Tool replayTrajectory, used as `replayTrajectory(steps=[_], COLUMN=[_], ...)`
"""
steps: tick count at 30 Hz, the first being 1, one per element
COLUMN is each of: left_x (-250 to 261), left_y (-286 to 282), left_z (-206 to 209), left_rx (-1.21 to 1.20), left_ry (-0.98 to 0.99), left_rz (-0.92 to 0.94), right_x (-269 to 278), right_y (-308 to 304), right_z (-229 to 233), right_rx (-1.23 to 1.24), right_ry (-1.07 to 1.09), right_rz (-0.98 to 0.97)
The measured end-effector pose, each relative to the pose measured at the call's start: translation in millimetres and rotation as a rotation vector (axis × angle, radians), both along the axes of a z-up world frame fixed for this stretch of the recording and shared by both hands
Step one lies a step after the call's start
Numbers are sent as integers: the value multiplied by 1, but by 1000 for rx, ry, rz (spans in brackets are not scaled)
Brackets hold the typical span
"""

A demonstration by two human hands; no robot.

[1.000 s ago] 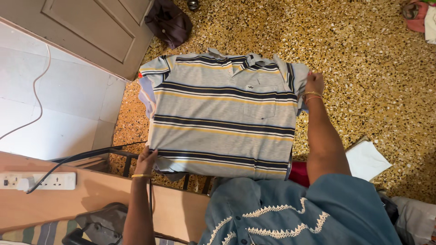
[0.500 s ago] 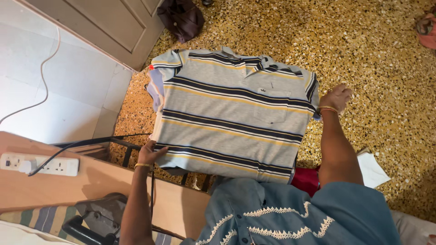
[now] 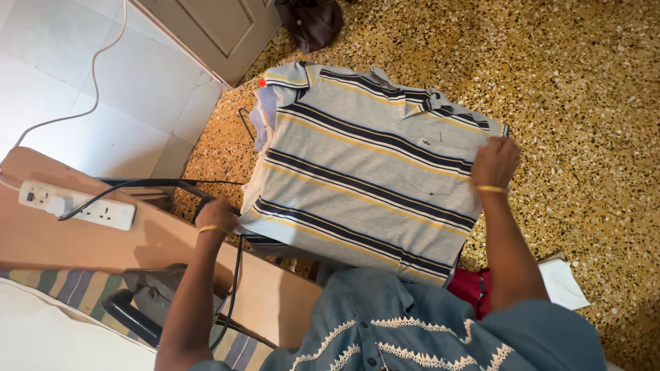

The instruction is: The person irons a striped polo shirt on a table, smoothing the fabric and using a steam iron to remove wrinkles. After finishing the polo, the person picks up a light purple button-down shirt, removes it from a hanger, and begins ironing it on the same surface.

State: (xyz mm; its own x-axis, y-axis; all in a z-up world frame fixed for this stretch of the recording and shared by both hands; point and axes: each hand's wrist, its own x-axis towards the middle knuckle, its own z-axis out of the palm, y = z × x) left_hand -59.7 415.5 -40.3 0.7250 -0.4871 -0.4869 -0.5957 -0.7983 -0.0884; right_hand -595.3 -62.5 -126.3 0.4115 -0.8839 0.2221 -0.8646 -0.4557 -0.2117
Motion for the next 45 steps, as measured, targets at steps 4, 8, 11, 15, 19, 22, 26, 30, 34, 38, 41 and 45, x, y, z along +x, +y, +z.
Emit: replayTrajectory(steps=[4,8,11,15,19,22,26,30,34,38,41,45], left_x=[16,36,52,73,102,128,154,103,-14,-52,-45,-69], left_y=[-81,-200,-268,-326,-346,-355,-338,-314,-296,-261,-242,-224], left_z=[-1,-18,-32,-64,-82,-80,-71,-81,-57,-29,-14,-13], left_rx=[-624,-995,-1024,-1029,-1344,-1250,-862,-1041,-747,-579,-634,-806], left_ry=[-58,-123,-115,-172,102,214,-266,-410,-67,-18,-95,-273], left_rz=[-43,-72,-26,-18,-137,210,375,-13,-880,-823,-465,-324], right_x=[26,38,42,43,42,44,47,46,45,44,46,41], right_y=[72,127,138,135,135,137,134,134,136,136,134,136], right_z=[24,29,21,17,17,18,22,21,22,18,17,15], right_rx=[-6,3,-19,-8,-6,-9,-48,-26,-23,-17,-27,-6], right_ry=[-113,-59,35,43,39,51,68,84,90,91,90,45], right_rz=[286,154,89,72,78,65,75,79,80,81,80,101])
